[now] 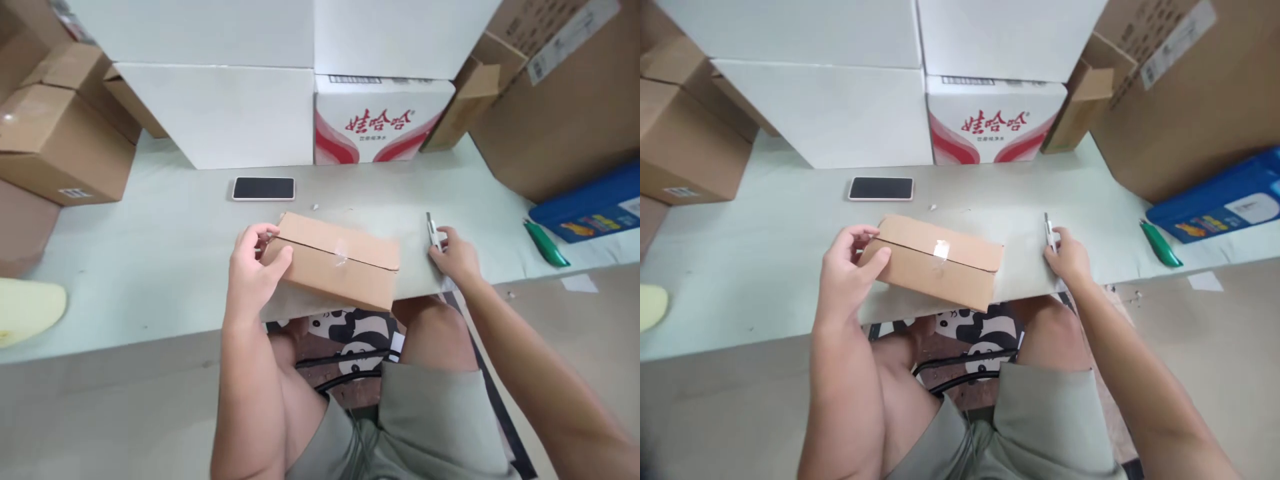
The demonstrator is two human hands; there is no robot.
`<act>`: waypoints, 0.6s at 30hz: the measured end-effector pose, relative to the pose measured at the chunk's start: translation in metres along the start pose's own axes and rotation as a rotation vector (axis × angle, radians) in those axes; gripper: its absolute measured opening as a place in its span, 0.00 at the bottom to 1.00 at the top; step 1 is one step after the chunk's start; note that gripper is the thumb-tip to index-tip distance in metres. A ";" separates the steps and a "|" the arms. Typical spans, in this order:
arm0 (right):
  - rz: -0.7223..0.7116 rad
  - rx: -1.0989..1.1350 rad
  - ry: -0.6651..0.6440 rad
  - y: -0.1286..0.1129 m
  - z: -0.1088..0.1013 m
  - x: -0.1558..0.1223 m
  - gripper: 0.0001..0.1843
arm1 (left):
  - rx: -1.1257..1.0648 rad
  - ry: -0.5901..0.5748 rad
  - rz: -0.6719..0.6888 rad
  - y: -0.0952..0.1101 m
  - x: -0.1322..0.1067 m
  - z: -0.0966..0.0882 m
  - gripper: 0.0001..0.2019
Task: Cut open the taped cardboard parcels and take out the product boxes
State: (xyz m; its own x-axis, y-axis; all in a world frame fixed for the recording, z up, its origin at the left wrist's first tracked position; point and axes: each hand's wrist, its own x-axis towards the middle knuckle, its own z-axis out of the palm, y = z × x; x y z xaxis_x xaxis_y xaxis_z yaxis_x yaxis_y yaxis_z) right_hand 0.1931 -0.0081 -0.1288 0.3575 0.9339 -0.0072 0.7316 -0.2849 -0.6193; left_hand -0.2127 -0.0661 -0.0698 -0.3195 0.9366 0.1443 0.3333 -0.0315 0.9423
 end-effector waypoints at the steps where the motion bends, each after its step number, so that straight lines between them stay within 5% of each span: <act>1: 0.002 0.081 0.002 -0.003 0.000 -0.001 0.24 | 0.011 -0.017 0.001 0.003 0.000 0.007 0.14; 6: -0.123 0.628 -0.014 -0.053 -0.015 -0.026 0.23 | 0.063 -0.142 0.118 0.018 0.001 0.037 0.15; 8: -0.255 1.017 -0.068 -0.080 -0.027 -0.037 0.25 | 0.068 -0.236 0.105 0.026 0.002 0.045 0.14; 10: -0.328 1.172 -0.044 -0.100 -0.036 -0.046 0.20 | 0.103 -0.305 0.068 0.033 0.001 0.051 0.14; 12: -0.368 1.164 0.024 -0.109 -0.041 -0.056 0.14 | 0.157 -0.333 0.052 0.041 -0.001 0.055 0.15; 15: -0.327 1.099 0.040 -0.108 -0.047 -0.073 0.21 | 0.220 -0.350 0.031 0.050 -0.006 0.059 0.15; 18: -0.215 0.943 0.030 -0.106 -0.056 -0.094 0.11 | 0.242 -0.393 0.001 0.055 -0.008 0.062 0.19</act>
State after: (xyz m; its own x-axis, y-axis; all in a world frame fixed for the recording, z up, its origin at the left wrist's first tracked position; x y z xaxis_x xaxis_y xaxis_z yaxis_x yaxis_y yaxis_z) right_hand 0.1146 -0.0778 -0.0189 0.2948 0.9361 0.1917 0.0218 0.1940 -0.9808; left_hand -0.1372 -0.0540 -0.0379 0.0256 0.9994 -0.0244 0.5460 0.0065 0.8377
